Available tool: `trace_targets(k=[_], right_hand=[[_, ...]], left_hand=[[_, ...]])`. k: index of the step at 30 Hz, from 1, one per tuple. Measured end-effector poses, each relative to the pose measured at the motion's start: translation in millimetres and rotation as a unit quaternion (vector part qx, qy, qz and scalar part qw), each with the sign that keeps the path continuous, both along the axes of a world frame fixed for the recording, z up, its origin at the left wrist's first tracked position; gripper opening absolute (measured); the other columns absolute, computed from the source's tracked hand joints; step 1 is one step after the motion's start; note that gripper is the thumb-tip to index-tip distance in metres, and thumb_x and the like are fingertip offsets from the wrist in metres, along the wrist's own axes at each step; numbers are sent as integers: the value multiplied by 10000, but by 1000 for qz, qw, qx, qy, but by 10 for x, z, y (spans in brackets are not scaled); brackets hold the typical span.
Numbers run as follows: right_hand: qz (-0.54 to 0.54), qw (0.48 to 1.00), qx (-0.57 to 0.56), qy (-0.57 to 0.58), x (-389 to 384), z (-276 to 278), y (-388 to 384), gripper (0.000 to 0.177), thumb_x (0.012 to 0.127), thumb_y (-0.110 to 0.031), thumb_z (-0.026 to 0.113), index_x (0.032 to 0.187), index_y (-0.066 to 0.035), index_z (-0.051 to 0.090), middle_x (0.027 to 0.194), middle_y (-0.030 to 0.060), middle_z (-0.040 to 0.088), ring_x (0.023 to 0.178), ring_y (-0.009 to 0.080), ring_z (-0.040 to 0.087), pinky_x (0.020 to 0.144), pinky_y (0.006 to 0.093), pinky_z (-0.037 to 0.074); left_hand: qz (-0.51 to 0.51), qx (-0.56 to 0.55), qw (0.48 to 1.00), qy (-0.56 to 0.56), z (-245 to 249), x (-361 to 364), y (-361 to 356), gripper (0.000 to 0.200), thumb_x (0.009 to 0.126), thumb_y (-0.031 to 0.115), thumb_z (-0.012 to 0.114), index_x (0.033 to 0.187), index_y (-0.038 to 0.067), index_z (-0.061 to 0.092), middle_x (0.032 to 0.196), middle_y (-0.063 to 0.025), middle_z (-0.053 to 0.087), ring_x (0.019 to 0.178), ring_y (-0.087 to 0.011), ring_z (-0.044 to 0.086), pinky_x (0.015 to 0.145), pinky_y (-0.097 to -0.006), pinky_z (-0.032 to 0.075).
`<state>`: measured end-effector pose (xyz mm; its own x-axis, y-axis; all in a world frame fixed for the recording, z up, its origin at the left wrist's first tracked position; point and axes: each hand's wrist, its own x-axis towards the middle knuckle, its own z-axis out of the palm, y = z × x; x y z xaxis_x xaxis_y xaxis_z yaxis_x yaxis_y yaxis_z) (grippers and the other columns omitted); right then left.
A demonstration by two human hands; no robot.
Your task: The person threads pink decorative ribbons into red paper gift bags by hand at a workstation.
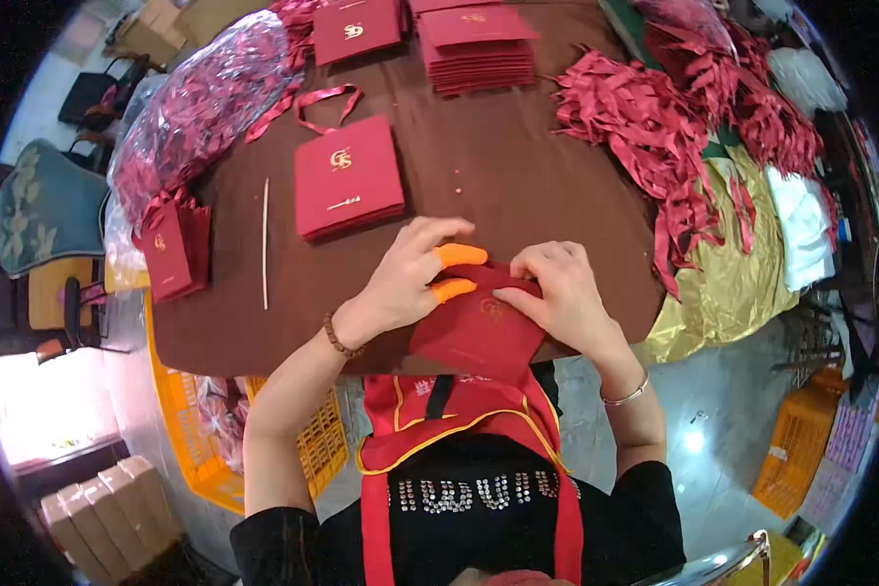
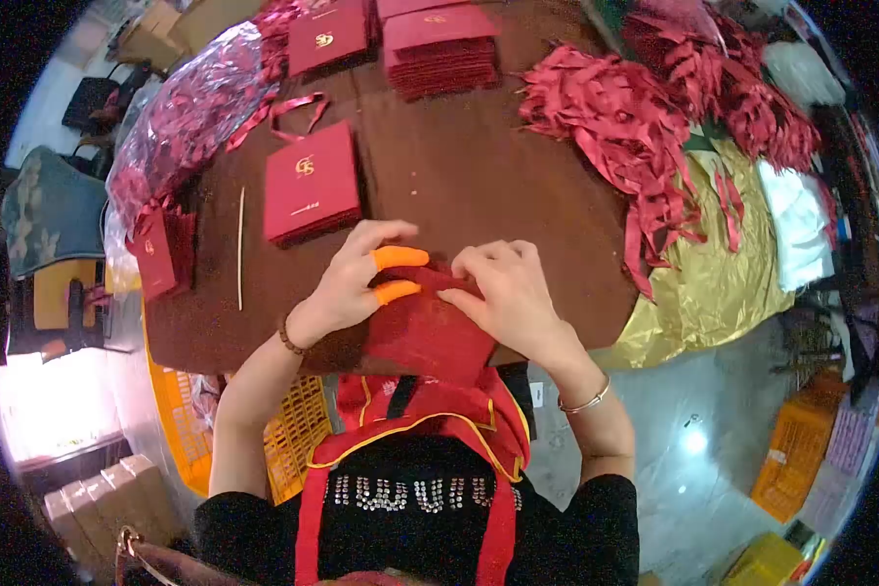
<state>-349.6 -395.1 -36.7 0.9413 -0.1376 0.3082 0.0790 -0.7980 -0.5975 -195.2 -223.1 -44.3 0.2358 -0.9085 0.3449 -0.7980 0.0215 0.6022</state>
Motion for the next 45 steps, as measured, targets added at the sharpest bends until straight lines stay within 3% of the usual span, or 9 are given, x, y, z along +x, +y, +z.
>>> trace_targets(k=[3, 9, 23, 26, 31, 33, 35, 39, 45], right_hand=[[24, 981, 121, 148, -27, -111, -95, 214, 759, -209, 685, 777, -63, 529, 819, 79, 594, 835, 273, 558, 816, 394, 386], [21, 990, 118, 70, -38, -241, -103, 223, 813, -205, 646, 851, -48, 493, 858, 118, 552, 883, 306, 521, 778, 381, 403], [-29, 990, 99, 91, -196, -370, -68, 271, 806, -281, 652, 865, -72, 490, 722, 103, 597, 663, 314, 578, 634, 411, 438], [-29, 988, 120, 94, -208, -391, -105, 287, 811, -287, 648, 892, -66, 485, 734, 105, 612, 662, 320, 590, 619, 418, 444], [-25, 987, 138, 78, -208, -417, -105, 291, 810, -287, 651, 911, -63, 495, 741, 104, 613, 679, 322, 592, 638, 419, 452], [-24, 986, 144, 81, -207, -425, -109, 295, 809, -290, 652, 918, -63, 499, 744, 105, 614, 685, 323, 594, 644, 423, 454], [-22, 988, 132, 74, -200, -442, -112, 297, 830, -293, 621, 935, -55, 478, 697, 150, 624, 678, 367, 597, 600, 462, 446], [-32, 984, 152, 92, -198, -358, -117, 283, 830, -284, 621, 984, -68, 523, 749, 150, 645, 733, 353, 618, 632, 457, 468], [-39, 971, 207, 117, -175, -350, -162, 280, 829, -221, 625, 1036, -38, 583, 762, 151, 641, 682, 286, 623, 621, 357, 469]], left_hand=[[-18, 48, 998, 21, -85, -5, -74, 335, 717, 158, 734, 1024, 79, 630, 1146, -88, 555, 1040, -272, 520, 904, -356, 416], [14, 59, 991, 122, -63, 216, -746, 184, 855, 97, 593, 1026, 33, 615, 1025, -118, 597, 963, -264, 577, 834, -329, 462], [172, 33, 962, -211, -454, 427, -2249, 186, 792, 245, 659, 867, 77, 630, 821, -101, 609, 815, -312, 608, 686, -403, 481], [168, 3, 979, -119, -432, 566, -2099, 185, 791, 212, 664, 848, 41, 622, 830, -165, 635, 734, -332, 626, 650, -393, 491], [162, -5, 984, 77, -174, 768, -1664, 284, 839, 138, 647, 1091, 52, 549, 694, -31, 609, 590, -88, 544, 535, -249, 448], [160, 90, 920, 345, 64, 805, -1463, 270, 829, 148, 662, 1066, 63, 564, 688, -35, 607, 581, -125, 568, 535, -246, 445], [108, 38, 924, 364, 302, 859, -1252, 248, 865, 116, 616, 1094, 34, 566, 736, -8, 585, 602, -73, 521, 539, -196, 413], [-66, -87, 794, 598, 698, 897, -694, 278, 911, 85, 519, 1176, 7, 547, 916, -48, 578, 726, -106, 477, 593, -243, 384], [-111, -143, 748, 639, 1007, 679, -41, 340, 897, 100, 516, 1226, 14, 524, 916, -54, 569, 674, -122, 395, 582, -253, 340]])
